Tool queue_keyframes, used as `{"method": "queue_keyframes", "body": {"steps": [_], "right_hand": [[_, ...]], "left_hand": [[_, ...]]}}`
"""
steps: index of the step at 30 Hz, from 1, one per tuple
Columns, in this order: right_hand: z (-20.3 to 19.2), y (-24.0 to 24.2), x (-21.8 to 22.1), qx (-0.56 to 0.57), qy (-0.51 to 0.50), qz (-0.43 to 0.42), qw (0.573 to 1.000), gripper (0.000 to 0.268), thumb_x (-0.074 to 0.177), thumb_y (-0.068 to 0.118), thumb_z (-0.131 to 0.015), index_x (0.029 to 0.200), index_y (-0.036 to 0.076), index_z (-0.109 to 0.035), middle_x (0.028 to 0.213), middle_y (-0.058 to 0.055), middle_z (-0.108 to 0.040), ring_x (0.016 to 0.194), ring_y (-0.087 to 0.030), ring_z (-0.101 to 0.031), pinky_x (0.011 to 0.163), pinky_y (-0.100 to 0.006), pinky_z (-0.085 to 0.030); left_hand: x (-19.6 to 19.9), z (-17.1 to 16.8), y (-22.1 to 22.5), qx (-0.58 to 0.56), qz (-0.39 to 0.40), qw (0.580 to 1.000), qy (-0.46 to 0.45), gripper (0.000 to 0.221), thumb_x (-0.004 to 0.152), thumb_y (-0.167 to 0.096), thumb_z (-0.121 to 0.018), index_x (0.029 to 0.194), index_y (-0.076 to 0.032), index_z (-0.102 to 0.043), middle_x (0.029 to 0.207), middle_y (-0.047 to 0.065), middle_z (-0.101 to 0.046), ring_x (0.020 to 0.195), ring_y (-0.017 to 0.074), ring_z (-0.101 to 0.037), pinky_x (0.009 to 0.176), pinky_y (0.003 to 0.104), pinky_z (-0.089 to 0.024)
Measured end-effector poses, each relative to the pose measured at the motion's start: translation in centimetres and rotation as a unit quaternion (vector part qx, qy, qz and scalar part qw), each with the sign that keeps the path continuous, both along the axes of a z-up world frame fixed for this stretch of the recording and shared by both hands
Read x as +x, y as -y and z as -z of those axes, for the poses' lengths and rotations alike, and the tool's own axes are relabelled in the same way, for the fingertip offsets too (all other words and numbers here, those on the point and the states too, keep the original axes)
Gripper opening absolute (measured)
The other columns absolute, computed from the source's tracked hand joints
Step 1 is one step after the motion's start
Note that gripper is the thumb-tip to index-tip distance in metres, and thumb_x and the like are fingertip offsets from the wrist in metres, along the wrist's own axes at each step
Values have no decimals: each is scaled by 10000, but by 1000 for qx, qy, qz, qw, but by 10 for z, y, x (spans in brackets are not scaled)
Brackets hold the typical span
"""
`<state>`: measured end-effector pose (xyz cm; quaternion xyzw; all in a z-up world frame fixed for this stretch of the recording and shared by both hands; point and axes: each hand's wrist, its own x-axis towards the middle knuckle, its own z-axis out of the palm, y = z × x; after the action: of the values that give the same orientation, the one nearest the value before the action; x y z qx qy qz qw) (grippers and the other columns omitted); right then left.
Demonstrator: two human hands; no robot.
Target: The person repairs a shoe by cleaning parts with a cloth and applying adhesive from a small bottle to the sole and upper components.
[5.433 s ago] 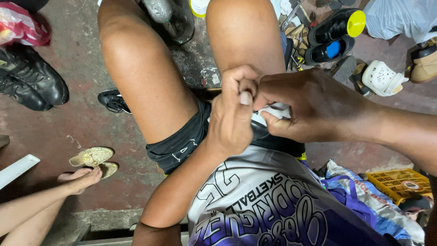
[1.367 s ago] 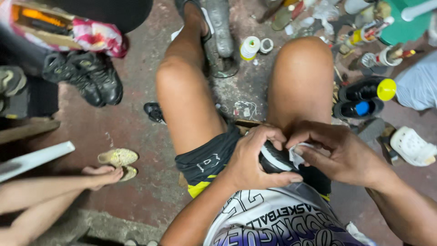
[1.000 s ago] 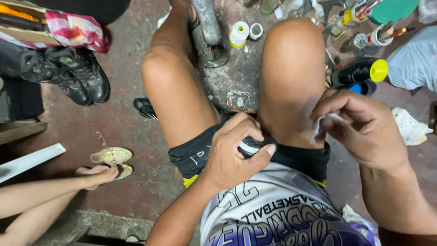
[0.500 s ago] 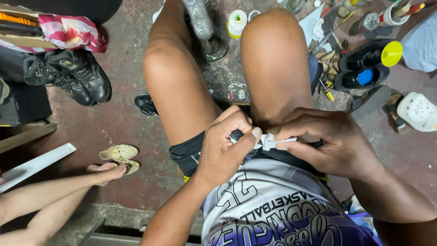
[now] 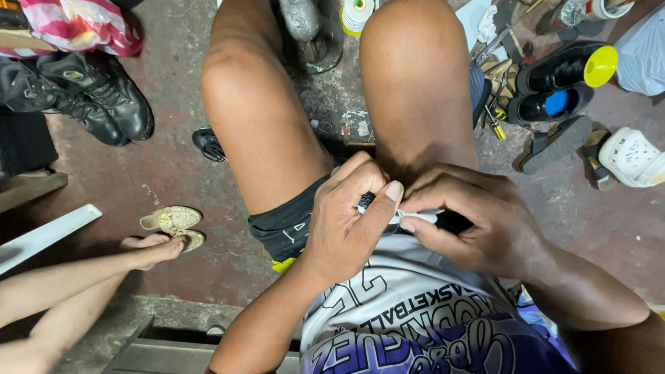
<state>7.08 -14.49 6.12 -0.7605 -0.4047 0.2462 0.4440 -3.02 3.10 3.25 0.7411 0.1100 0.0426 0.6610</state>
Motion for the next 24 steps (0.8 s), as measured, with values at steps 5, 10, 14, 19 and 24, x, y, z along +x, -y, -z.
{"method": "queue_keyframes", "body": {"steps": [5, 10, 14, 19, 24], "right_hand": [[-2, 1, 4, 2, 36, -2, 999, 203, 813, 54, -818, 960, 47, -677, 957, -80, -728, 869, -201, -742, 748, -302, -586], [-13, 1, 9, 28, 8, 8, 1000, 194, 830, 44, -817, 968, 42, -681, 954, -67, -723, 863, -178, -741, 741, -281, -593], [-24, 0, 9, -17, 76, -17, 997, 208, 802, 89, -822, 965, 77, -694, 991, -78, -715, 879, -201, -729, 754, -304, -587], [-28, -6, 9, -115, 100, -32, 988, 193, 830, 114, -794, 1001, 86, -711, 978, -49, -730, 838, -224, -728, 698, -335, -575], [-35, -10, 11, -123, 118, -64, 983, 211, 845, 83, -744, 1042, 74, -670, 989, -70, -702, 859, -279, -715, 708, -370, -571]], "left_hand": [[3, 4, -5, -54, 7, 998, -9, 229, 1056, -188, -497, 909, -19, -547, 897, 131, -544, 813, 273, -573, 775, 352, -477], [3, 9, -5, -69, 14, 997, 23, 321, 1005, -278, -399, 944, -13, -569, 944, 151, -567, 861, 299, -591, 812, 363, -478], [4, 12, -2, -59, 17, 997, 46, 347, 1048, -294, -372, 956, -22, -566, 958, 152, -570, 911, 323, -606, 848, 377, -483], [6, 14, 1, -45, 15, 997, 59, 330, 1088, -264, -356, 967, -30, -555, 938, 155, -569, 903, 333, -614, 847, 385, -480], [6, 16, 8, -45, -1, 998, 39, 220, 1082, -170, -356, 1091, -29, -525, 924, 134, -612, 870, 305, -631, 830, 397, -496]]}}
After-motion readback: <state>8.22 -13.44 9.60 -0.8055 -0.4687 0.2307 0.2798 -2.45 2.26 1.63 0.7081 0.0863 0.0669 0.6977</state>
